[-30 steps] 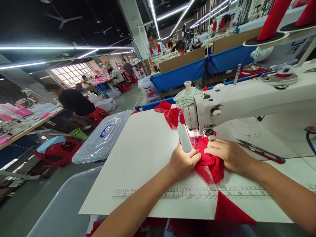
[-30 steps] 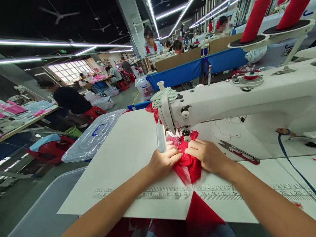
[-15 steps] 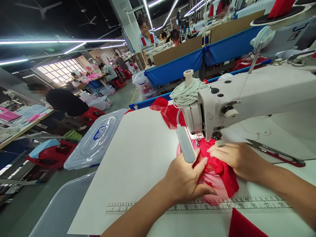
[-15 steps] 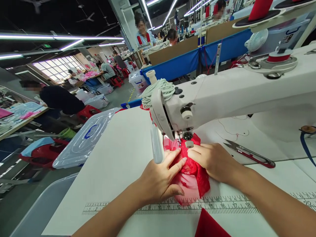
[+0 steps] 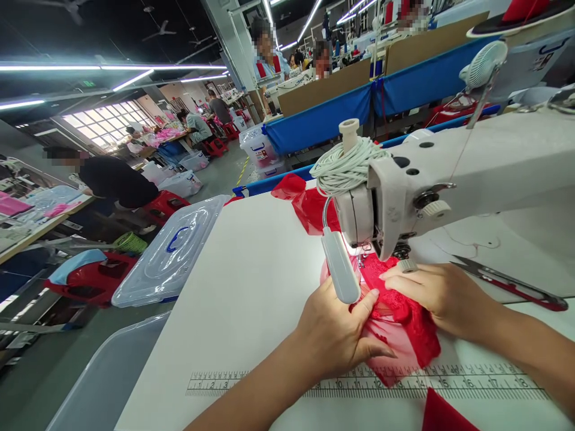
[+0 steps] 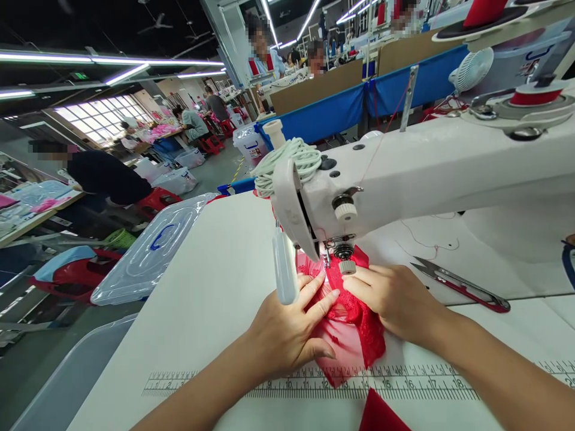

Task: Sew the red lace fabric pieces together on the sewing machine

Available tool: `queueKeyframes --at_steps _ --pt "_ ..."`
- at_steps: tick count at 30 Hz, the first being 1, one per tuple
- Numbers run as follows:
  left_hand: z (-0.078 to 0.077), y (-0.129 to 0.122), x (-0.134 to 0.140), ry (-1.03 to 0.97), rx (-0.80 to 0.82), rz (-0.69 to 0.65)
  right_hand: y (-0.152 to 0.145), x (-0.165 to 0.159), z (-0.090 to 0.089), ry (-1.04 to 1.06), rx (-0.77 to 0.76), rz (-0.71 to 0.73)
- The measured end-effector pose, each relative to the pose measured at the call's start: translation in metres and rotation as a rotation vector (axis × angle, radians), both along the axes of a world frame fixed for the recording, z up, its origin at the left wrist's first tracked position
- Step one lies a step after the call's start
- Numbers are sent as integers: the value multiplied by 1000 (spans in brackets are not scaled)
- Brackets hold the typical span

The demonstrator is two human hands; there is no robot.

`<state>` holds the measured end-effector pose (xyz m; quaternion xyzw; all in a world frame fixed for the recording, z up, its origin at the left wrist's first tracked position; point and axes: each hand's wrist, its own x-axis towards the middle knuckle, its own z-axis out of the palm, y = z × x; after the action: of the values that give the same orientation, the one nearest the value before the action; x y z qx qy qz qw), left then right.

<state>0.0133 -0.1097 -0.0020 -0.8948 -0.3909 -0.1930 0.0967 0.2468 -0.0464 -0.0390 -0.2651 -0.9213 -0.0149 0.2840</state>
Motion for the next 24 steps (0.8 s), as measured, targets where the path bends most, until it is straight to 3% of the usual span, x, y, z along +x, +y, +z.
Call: queueKeyframes --at_steps 24 --pt "1 12 -13 45 -37 -33 -4 -7 13 57 37 -2"
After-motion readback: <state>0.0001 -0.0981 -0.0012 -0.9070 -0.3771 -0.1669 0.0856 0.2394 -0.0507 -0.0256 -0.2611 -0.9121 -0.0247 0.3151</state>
